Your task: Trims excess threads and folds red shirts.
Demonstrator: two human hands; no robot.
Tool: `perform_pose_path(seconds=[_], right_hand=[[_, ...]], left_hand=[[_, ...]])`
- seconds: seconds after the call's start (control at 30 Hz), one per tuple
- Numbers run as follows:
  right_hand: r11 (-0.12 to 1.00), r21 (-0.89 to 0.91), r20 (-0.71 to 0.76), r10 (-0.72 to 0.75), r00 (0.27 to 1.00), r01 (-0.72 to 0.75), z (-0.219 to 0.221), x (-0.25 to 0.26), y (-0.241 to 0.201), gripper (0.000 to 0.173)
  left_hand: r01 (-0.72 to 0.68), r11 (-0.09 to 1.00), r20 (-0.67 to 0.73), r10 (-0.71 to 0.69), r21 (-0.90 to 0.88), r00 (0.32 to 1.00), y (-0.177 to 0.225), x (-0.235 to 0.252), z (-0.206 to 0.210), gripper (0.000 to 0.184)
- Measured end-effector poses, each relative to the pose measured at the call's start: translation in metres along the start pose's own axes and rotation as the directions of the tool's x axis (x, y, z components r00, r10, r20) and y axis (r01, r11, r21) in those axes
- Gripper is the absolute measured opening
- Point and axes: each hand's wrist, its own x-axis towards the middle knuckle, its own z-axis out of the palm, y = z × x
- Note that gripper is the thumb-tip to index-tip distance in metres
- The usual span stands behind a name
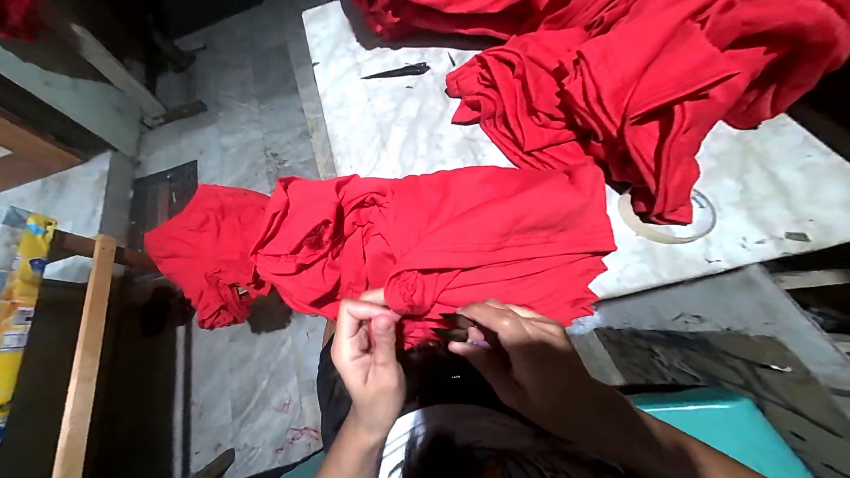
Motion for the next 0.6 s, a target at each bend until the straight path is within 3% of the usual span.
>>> perform_pose_path(seconds=[0.27, 0.37, 0.4, 0.43, 0.5, 0.53, 0.6], right_hand=[[0.983, -0.178, -0.120, -0.056, 0.991, 0.034, 0.010, 0.024, -0.007, 0.032], [0.999, -0.040, -0.166, 0.026, 0.986, -0.033, 0.004, 0.038, -0.009, 0.026], [0.998, 0.043, -0.128, 0.059, 0.990, -0.054, 0.004, 0.044, -0.010, 0.025], [0.991, 0.114, -0.056, 0.079, 0.995, -0.072, 0.004, 0.051, -0.009, 0.026], [0.983, 0.164, 0.054, 0.077, 0.996, -0.085, 0.004, 0.059, -0.002, 0.029], [0.984, 0.158, 0.070, 0.070, 0.995, -0.080, 0.001, 0.059, 0.001, 0.029], [0.992, 0.118, 0.073, 0.038, 0.997, -0.046, -0.014, 0.050, 0.009, 0.030]], left_hand=[[-0.068, 0.993, 0.143, 0.054, 0.100, 0.988, 0.006, -0.007, -0.007, 0.031], [0.061, 0.996, 0.109, -0.069, 0.070, 0.992, 0.003, -0.005, -0.003, 0.027], [0.085, 0.989, 0.094, -0.096, 0.121, 0.991, 0.001, -0.004, 0.001, 0.040], [0.062, 0.967, 0.088, -0.086, 0.247, 0.992, -0.004, -0.004, 0.004, 0.049], [-0.115, 0.782, 0.141, 0.036, 0.612, 0.989, -0.005, -0.006, 0.004, 0.037], [-0.215, 0.669, 0.201, 0.100, 0.711, 0.974, 0.002, -0.008, 0.001, 0.026], [-0.316, 0.618, 0.293, 0.143, 0.720, 0.945, 0.018, -0.014, -0.014, 0.022]])
